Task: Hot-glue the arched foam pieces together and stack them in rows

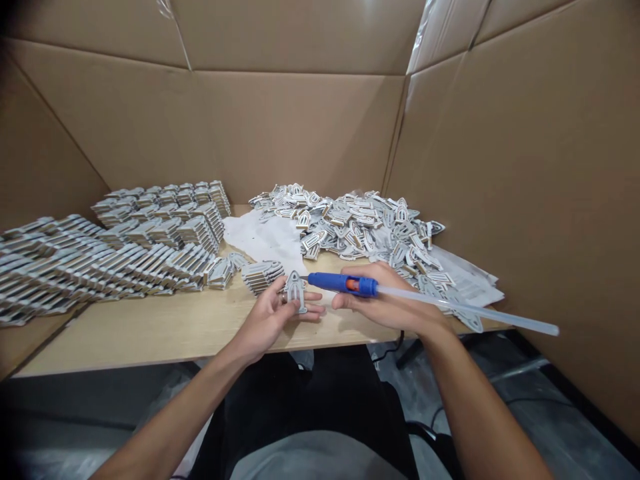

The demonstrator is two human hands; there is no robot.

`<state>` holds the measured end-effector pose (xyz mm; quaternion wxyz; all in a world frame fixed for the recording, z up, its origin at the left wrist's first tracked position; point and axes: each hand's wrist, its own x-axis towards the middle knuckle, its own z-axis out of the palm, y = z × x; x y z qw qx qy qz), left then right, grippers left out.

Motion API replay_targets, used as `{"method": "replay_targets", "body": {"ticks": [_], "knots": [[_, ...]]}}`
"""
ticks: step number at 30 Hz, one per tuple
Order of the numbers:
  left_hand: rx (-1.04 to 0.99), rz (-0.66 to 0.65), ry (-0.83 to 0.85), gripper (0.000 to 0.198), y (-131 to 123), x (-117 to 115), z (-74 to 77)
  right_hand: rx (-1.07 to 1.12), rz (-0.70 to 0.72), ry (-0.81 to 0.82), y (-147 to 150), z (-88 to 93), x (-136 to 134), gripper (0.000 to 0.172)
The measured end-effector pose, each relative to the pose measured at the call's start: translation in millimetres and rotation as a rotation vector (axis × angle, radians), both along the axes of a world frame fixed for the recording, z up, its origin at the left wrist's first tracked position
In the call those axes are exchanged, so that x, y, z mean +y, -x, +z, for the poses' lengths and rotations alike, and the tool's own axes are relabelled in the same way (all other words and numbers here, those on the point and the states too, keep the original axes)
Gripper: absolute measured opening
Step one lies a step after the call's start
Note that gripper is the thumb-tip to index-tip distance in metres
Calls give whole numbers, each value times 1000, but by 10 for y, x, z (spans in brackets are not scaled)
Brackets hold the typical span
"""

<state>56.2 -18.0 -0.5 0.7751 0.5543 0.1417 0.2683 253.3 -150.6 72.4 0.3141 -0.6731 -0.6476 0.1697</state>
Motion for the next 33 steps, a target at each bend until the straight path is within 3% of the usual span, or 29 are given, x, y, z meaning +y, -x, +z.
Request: {"method": "replay_targets", "body": {"ticks": [21, 26, 33], "knots": [[90, 118, 83, 54, 2, -43, 102, -54, 43, 68, 84, -93, 111, 26], [89, 150, 83, 43, -2, -65, 157, -95, 21, 70, 139, -100, 121, 36], [77, 120, 26, 41, -8, -39, 100, -198, -1, 64, 146, -137, 113, 44]]}}
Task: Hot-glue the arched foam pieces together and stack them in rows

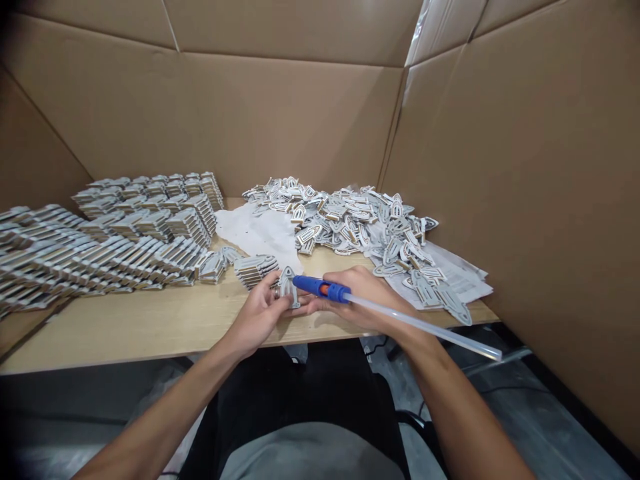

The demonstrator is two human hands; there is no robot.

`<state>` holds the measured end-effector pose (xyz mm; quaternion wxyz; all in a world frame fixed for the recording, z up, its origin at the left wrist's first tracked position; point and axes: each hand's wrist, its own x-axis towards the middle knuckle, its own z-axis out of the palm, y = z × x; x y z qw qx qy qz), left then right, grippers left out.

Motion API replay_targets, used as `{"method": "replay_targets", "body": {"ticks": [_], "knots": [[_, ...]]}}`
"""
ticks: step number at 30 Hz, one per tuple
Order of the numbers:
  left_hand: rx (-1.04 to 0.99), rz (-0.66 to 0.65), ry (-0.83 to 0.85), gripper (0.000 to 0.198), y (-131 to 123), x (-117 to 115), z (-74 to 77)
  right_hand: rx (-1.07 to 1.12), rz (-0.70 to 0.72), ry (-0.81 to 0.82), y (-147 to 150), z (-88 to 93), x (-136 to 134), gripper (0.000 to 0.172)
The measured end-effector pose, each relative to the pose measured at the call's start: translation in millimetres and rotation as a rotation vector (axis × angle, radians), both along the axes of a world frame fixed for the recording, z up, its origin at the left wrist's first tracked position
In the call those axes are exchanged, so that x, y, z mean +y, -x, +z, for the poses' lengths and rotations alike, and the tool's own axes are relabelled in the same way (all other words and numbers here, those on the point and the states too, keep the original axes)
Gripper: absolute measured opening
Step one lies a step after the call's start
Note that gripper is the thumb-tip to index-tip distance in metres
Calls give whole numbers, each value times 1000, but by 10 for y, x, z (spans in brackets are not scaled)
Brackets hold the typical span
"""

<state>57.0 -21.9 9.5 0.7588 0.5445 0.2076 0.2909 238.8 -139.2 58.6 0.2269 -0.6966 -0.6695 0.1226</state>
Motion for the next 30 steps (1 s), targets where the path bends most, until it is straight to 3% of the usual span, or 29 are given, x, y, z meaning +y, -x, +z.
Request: {"method": "replay_targets", "body": {"ticks": [12, 22, 30], "knots": [[-17, -23, -36, 39, 1, 11, -56, -3, -10, 35, 7, 5, -5, 46], [27, 17, -39, 39, 16, -8, 23, -29, -20, 44, 18, 8, -8, 45], [5, 0, -34, 35, 3, -3, -6, -19, 11, 35, -1, -6, -7, 40]]}}
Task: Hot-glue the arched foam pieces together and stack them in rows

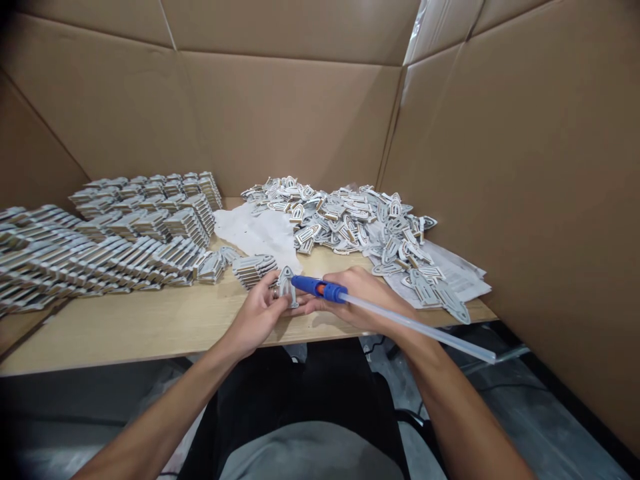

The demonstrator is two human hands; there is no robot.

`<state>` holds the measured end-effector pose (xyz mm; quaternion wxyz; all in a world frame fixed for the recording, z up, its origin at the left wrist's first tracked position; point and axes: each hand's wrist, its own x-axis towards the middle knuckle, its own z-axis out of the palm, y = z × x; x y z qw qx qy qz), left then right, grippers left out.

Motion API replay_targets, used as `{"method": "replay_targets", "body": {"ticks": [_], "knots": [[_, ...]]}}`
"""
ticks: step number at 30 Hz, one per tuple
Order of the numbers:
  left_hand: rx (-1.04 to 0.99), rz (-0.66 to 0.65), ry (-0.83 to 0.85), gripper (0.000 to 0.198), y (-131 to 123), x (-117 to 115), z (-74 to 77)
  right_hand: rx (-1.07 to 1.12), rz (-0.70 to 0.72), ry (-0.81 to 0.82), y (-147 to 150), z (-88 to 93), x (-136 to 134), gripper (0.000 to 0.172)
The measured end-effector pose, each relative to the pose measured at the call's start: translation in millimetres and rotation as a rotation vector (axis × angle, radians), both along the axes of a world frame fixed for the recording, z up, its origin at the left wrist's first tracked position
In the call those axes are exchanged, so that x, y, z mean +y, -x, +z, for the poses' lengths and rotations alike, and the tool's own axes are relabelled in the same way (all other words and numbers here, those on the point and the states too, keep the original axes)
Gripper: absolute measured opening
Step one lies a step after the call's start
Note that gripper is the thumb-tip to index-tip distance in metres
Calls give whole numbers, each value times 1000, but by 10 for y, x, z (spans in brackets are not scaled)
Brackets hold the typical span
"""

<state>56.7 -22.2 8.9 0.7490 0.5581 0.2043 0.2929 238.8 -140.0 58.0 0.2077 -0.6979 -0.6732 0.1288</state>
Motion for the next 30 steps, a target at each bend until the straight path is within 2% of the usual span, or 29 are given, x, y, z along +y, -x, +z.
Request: {"method": "replay_targets", "body": {"ticks": [6, 14, 19, 22, 25, 27, 30], "knots": [[-34, -25, 33, 43, 3, 12, -32, 2, -17, 14, -8, -18, 2, 39], [-20, 16, 5, 51, -7, 5, -45, -35, -76, -1, 43, -16, -15, 49], [-12, 25, -158, 44, 10, 14, -74, 27, -99, 17, 250, 73, -67, 48], [25, 52, -251, 43, 16, 33, -95, 13, -73, -47, 310, 59, -96, 41], [-16, 10, -134, 53, 6, 41, -112, -55, -74, -163, 290, 37, -114, 34], [-61, -25, -28, 56, -3, 36, -117, -30, -128, -254, 256, 46, -110, 36], [-86, -76, 20, 56, -8, 23, -112, 234, -256, -258, 201, 74, -72, 49]]}}
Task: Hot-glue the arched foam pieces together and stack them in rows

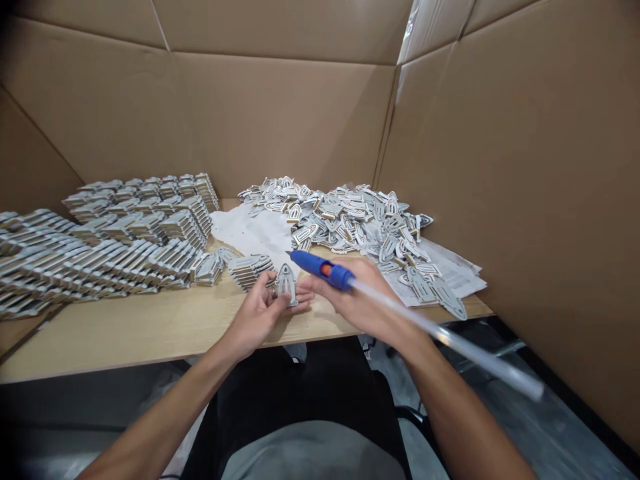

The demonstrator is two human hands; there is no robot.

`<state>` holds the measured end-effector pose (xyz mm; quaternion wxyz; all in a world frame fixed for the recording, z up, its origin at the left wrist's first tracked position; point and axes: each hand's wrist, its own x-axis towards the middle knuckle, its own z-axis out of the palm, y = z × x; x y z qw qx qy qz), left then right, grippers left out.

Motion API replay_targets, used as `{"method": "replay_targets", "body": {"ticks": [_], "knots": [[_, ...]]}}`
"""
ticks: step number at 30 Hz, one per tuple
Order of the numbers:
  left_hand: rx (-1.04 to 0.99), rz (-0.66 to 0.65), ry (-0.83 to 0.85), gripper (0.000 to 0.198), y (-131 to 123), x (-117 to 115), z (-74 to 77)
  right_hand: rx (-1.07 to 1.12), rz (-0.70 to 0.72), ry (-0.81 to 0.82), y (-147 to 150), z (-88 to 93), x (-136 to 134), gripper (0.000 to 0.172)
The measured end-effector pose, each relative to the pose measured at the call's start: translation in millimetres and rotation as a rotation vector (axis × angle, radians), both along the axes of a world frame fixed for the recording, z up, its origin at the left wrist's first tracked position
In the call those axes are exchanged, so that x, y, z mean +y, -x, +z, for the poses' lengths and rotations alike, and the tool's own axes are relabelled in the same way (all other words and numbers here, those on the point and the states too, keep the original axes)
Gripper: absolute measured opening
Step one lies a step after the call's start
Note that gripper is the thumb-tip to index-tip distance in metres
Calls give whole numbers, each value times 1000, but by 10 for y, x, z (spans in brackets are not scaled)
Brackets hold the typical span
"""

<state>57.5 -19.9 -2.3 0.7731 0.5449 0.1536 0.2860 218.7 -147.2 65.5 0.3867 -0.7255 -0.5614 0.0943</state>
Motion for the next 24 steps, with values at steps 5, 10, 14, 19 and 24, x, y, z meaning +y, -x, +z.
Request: {"method": "replay_targets", "body": {"ticks": [5, 10, 14, 19, 24], "knots": [[29, -78, -72, 49, 10, -1, 20, 646, 79, -66, -75, -6, 113, 59], [59, -76, -167, 41, 5, 6, 20, 983, 46, -196, -176, -12, 162, 46], [77, -83, -209, 39, -2, 17, -4, 1152, 9, -223, -304, -38, 180, 23], [94, -85, -277, 38, 23, 28, 2, 1309, 61, -260, -402, -77, 182, 20], [152, -55, -311, 35, 42, 24, 30, 1319, 147, -195, -409, -42, 120, 28]]}}
